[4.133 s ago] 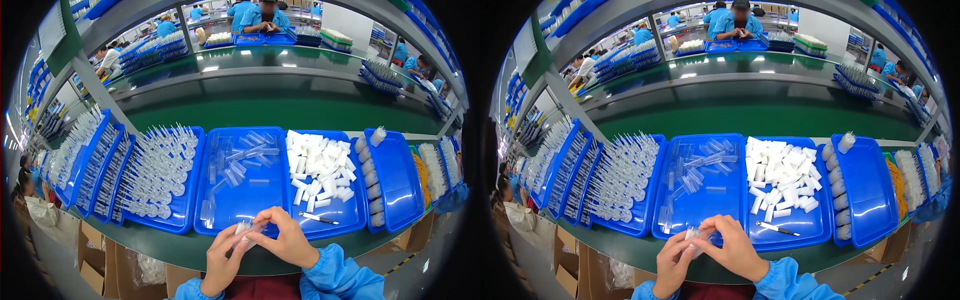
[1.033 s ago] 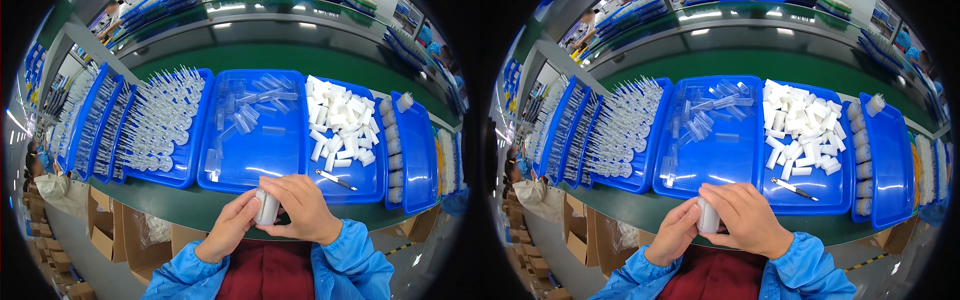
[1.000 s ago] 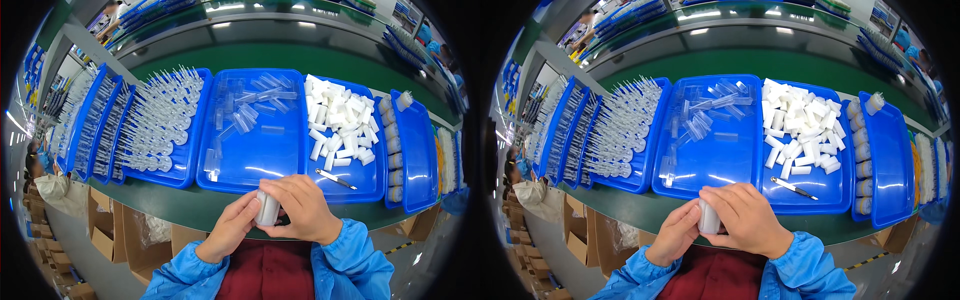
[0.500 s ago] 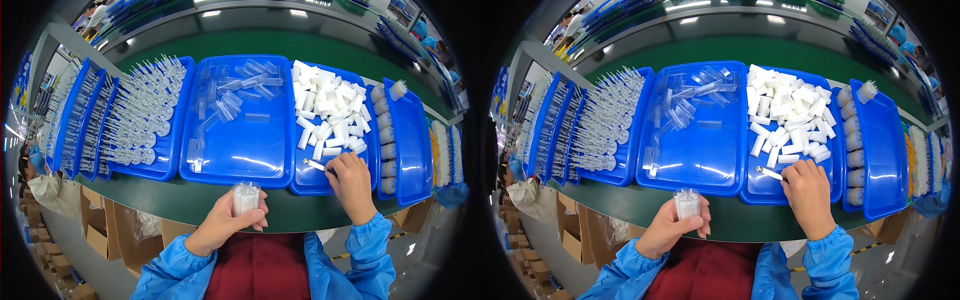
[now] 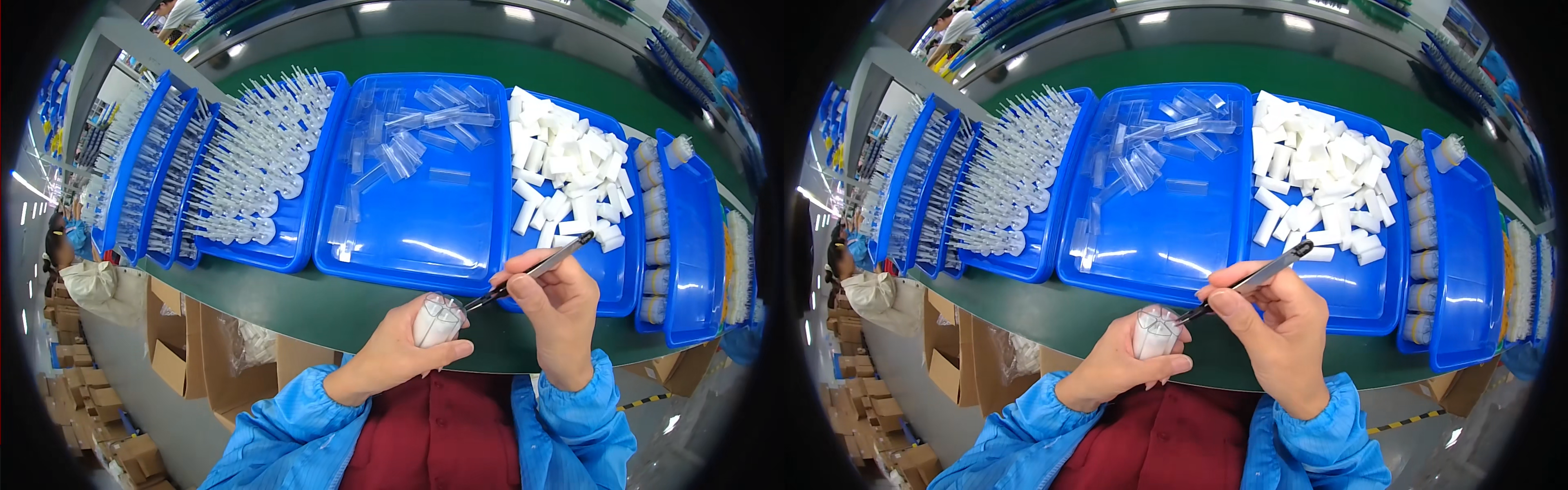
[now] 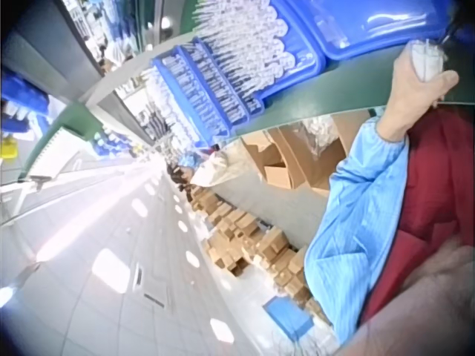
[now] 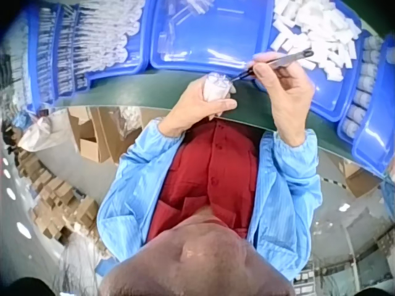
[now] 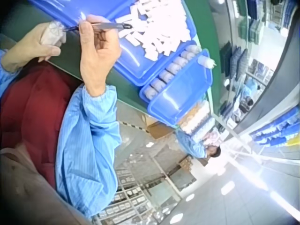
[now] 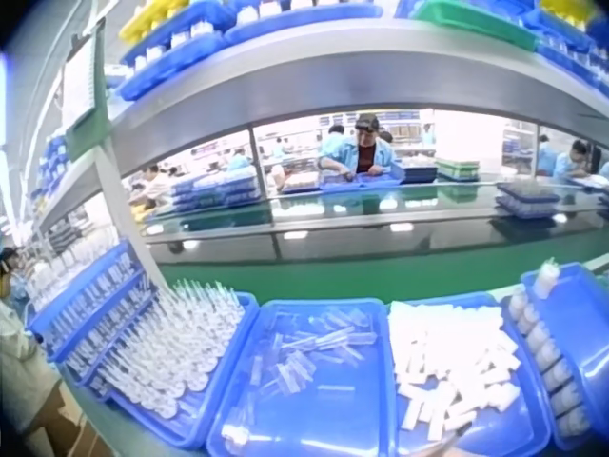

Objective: Assembling small plastic components and securing them with rubber bands on a production line in a factory.

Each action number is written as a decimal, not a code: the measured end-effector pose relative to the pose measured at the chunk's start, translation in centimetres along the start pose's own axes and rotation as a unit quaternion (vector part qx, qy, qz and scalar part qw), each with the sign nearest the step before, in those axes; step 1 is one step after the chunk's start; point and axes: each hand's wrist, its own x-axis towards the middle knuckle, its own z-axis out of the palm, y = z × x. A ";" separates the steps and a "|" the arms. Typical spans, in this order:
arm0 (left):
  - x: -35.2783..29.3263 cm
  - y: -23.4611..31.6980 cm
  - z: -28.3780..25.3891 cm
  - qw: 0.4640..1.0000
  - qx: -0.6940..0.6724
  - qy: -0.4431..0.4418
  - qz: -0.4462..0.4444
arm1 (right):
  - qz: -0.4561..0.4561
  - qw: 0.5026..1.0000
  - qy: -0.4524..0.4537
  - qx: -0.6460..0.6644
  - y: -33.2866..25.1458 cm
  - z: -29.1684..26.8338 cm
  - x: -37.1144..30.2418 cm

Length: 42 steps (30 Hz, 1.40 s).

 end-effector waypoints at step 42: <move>-0.1 -0.9 0.1 1.000 -0.004 -0.011 -0.018 | -0.042 0.994 -0.033 -0.097 1.2 0.8 -0.6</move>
